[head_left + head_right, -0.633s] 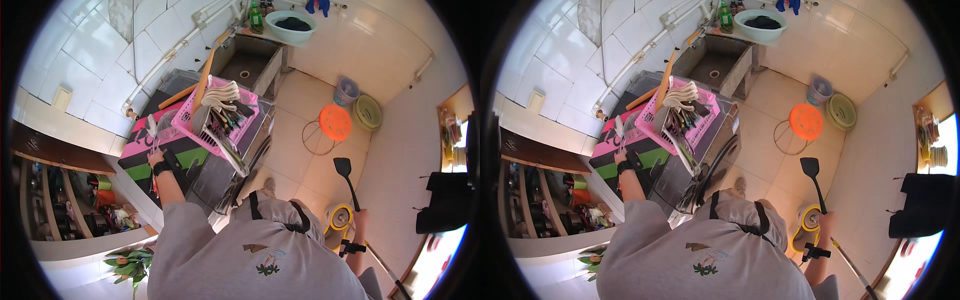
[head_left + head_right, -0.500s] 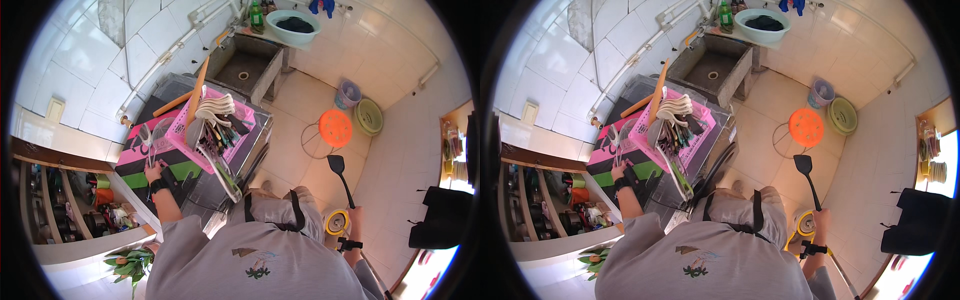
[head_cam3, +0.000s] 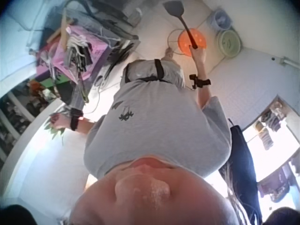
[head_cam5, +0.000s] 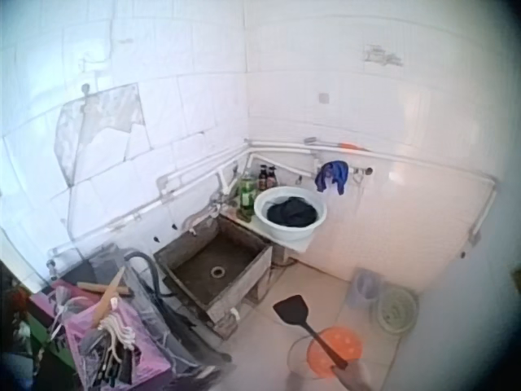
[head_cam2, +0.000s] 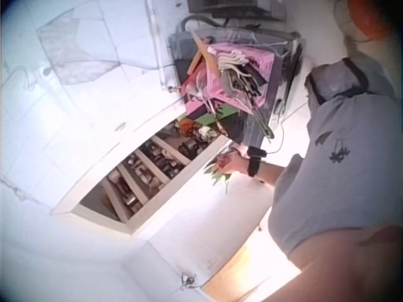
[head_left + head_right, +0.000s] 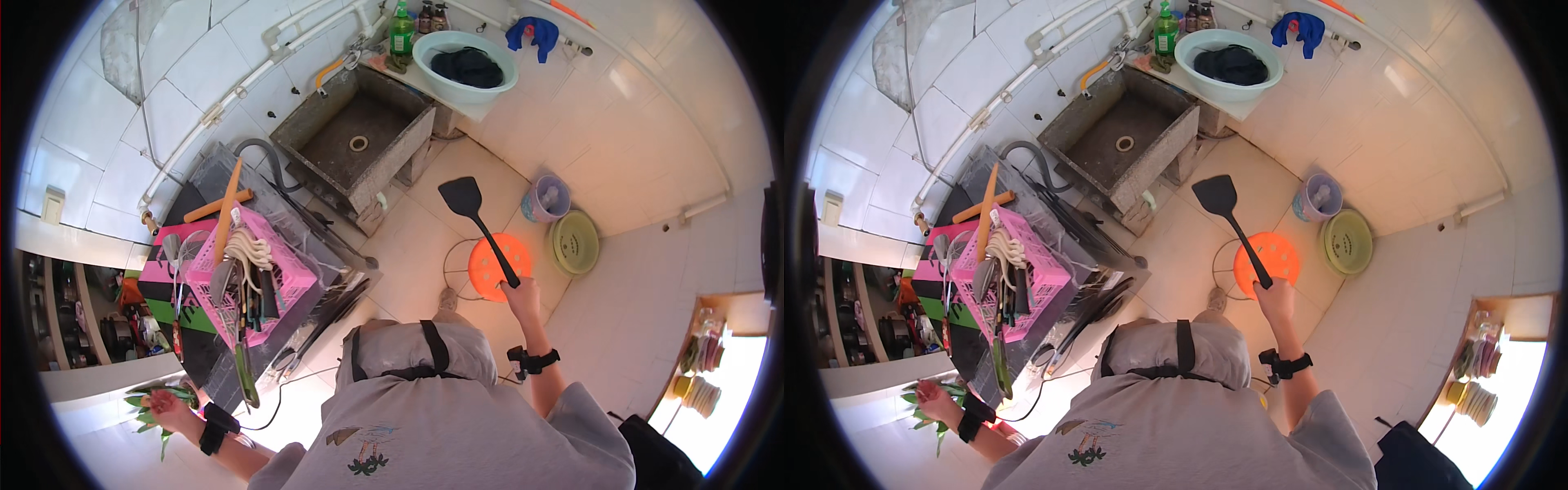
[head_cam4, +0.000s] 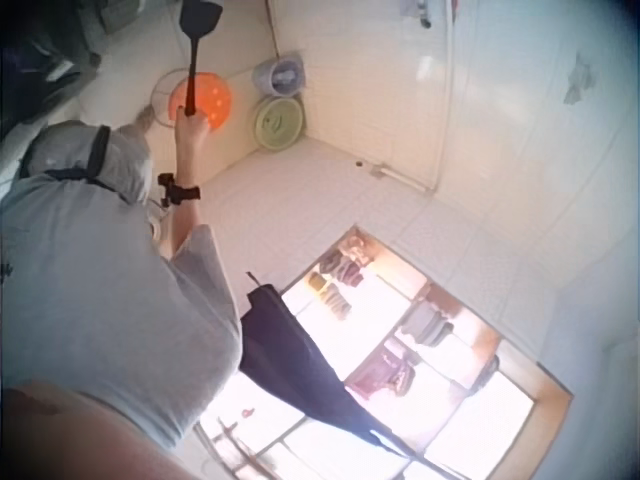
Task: Cleaning a black spatula with a cloth and water at a sink.
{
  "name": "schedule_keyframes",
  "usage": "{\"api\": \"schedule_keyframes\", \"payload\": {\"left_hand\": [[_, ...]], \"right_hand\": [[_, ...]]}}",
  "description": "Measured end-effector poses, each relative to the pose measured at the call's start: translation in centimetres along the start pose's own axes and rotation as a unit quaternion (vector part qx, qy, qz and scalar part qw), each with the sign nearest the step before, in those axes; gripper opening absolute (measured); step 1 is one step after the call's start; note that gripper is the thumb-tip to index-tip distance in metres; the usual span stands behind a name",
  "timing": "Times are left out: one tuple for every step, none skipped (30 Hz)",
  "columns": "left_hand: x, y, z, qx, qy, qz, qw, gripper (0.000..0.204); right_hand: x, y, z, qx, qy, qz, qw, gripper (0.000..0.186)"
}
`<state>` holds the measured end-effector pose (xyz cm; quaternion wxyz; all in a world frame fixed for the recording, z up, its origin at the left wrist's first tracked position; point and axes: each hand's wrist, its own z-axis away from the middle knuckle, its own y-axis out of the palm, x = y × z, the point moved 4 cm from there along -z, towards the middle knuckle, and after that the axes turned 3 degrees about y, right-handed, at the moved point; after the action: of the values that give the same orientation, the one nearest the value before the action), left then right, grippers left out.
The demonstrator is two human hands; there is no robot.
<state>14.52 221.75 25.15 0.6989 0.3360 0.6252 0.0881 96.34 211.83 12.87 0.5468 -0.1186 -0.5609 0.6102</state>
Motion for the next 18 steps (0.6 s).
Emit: {"api": "schedule_keyframes", "payload": {"left_hand": [[-2.6, 0.0, 1.7, -0.034, 0.056, -0.019, 0.998, 0.018], [-4.7, 0.8, 5.6, -0.033, 0.081, -0.022, 0.996, 0.017], [-6.4, 3.0, 10.1, -0.027, 0.11, -0.04, 0.993, 0.017], [-7.7, 3.8, 12.3, -0.009, 0.115, -0.03, 0.993, 0.015], [-8.1, 5.0, 14.7, 0.082, 0.112, -0.019, 0.99, 0.013], [-8.4, 6.5, 17.7, 0.077, 0.096, -0.023, 0.992, 0.012], [-8.5, 8.3, 20.9, 0.07, 0.084, -0.026, 0.994, 0.013], [-8.0, 9.9, 23.6, 0.138, 0.055, -0.018, 0.989, 0.015], [-7.3, 11.7, 26.6, 0.204, 0.027, -0.009, 0.979, 0.019], [-6.4, 14.7, 31.2, 0.109, 0.028, -0.048, 0.992, 0.026], [-5.1, 16.1, 32.8, 0.226, 0.0, -0.056, 0.973, 0.031], [-2.8, 17.5, 34.1, 0.329, -0.062, 0.007, 0.942, 0.034], [-0.9, 19.6, 36.3, 0.377, -0.121, 0.051, 0.917, 0.037], [1.2, 21.1, 37.8, 0.353, -0.143, 0.047, 0.923, 0.039], [3.4, 22.8, 39.4, 0.377, -0.181, 0.031, 0.908, 0.041], [5.5, 24.6, 40.7, 0.408, -0.209, 0.007, 0.889, 0.044], [7.7, 25.7, 41.7, 0.413, -0.238, -0.017, 0.879, 0.048], [9.7, 26.9, 42.5, 0.457, -0.271, -0.016, 0.847, 0.051]], "right_hand": [[1.8, -0.9, -1.8, 0.011, -0.04, -0.018, 0.999, 0.029], [3.7, -2.5, -2.5, 0.011, -0.092, -0.038, 0.995, 0.03], [4.4, -3.2, -4.0, 0.02, -0.096, -0.03, 0.995, 0.03], [5.5, -3.7, -5.7, 0.042, -0.111, -0.049, 0.992, 0.032], [6.8, -3.9, -7.3, 0.063, -0.125, -0.069, 0.988, 0.033], [8.5, -4.1, -8.2, 0.072, -0.132, -0.065, 0.987, 0.033], [10.4, -4.1, -8.8, 0.12, -0.122, -0.093, 0.981, 0.035], [11.9, -4.2, -9.4, 0.163, -0.11, -0.117, 0.973, 0.036], [13.1, -3.9, -10.2, 0.17, -0.121, -0.109, 0.972, 0.036], [14.5, -3.2, -10.6, 0.186, -0.14, -0.108, 0.967, 0.036], [15.4, -2.9, -11.3, 0.202, -0.152, -0.111, 0.961, 0.037], [15.9, -2.8, -11.9, 0.202, -0.155, -0.103, 0.962, 0.037], [17.1, -2.4, -12.4, 0.206, -0.182, -0.134, 0.952, 0.036], [18.3, -1.9, -12.9, 0.207, -0.205, -0.167, 0.942, 0.035], [19.7, -1.8, -13.2, 0.212, -0.21, -0.164, 0.94, 0.035], [21.4, -2.3, -13.2, 0.207, -0.227, -0.161, 0.938, 0.033], [22.7, -3.3, -12.9, 0.197, -0.241, -0.156, 0.937, 0.032], [24.1, -4.1, -12.8, 0.193, -0.249, -0.127, 0.941, 0.029]]}}
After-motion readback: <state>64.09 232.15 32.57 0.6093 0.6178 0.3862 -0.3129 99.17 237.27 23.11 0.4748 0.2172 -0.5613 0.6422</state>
